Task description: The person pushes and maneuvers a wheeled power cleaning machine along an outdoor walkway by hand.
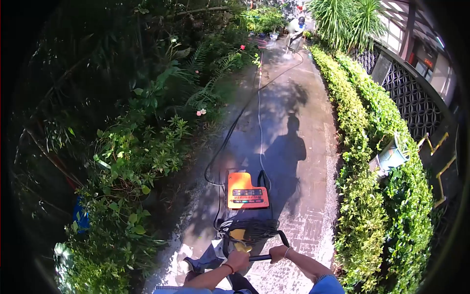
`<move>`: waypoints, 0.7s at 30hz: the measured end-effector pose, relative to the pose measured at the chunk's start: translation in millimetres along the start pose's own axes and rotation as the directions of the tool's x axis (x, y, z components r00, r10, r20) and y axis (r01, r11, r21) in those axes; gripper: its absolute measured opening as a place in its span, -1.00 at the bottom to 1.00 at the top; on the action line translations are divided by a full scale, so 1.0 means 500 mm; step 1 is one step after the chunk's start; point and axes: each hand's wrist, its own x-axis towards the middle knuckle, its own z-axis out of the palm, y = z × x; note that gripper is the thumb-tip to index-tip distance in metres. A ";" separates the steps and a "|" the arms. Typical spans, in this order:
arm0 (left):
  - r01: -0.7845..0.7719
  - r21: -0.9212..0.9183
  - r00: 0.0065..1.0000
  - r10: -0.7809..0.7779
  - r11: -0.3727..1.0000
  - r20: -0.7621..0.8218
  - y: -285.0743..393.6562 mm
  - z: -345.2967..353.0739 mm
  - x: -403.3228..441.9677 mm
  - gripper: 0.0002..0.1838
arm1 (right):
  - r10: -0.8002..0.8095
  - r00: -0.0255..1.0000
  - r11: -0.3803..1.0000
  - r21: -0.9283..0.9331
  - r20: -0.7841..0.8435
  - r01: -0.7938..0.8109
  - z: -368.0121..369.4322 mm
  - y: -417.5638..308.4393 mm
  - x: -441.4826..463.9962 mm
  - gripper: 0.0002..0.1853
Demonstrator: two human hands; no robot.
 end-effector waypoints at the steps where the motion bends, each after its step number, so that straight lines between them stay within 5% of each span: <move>1: -0.020 -0.042 1.000 0.021 0.999 0.013 0.004 0.020 0.023 -0.81 | 0.048 0.996 0.999 -0.017 0.071 -0.047 0.022 0.020 0.013 -0.60; 2: -0.023 -0.080 0.998 0.027 0.996 0.053 0.000 0.054 0.009 -0.81 | 0.125 0.977 0.992 -0.014 0.174 -0.125 -0.009 -0.007 -0.024 -0.62; 4: -0.029 -0.014 0.999 0.029 0.999 0.040 -0.003 0.030 0.013 -0.80 | 0.140 0.985 0.990 0.010 -0.099 -0.139 0.022 -0.021 -0.027 -0.73; 9: -0.115 0.026 0.990 0.112 0.993 0.085 -0.017 -0.008 -0.036 -0.81 | 0.188 0.963 0.982 0.071 -0.193 -0.178 0.075 -0.066 -0.020 -0.73; 12: -0.225 0.124 0.952 0.191 0.966 0.240 -0.104 0.006 -0.051 -0.83 | 0.282 0.939 0.943 0.240 -0.197 -0.233 0.104 -0.159 -0.002 -0.71; 17: -0.357 0.196 0.923 0.312 0.913 0.228 -0.182 -0.042 -0.119 -0.88 | 0.398 0.885 0.843 0.478 -0.242 -0.249 0.153 -0.322 0.036 -0.63; 21: -0.343 0.244 0.939 0.323 0.907 0.121 -0.219 0.015 -0.155 -0.89 | 0.415 0.866 0.840 0.483 -0.281 -0.246 0.176 -0.372 0.036 -0.59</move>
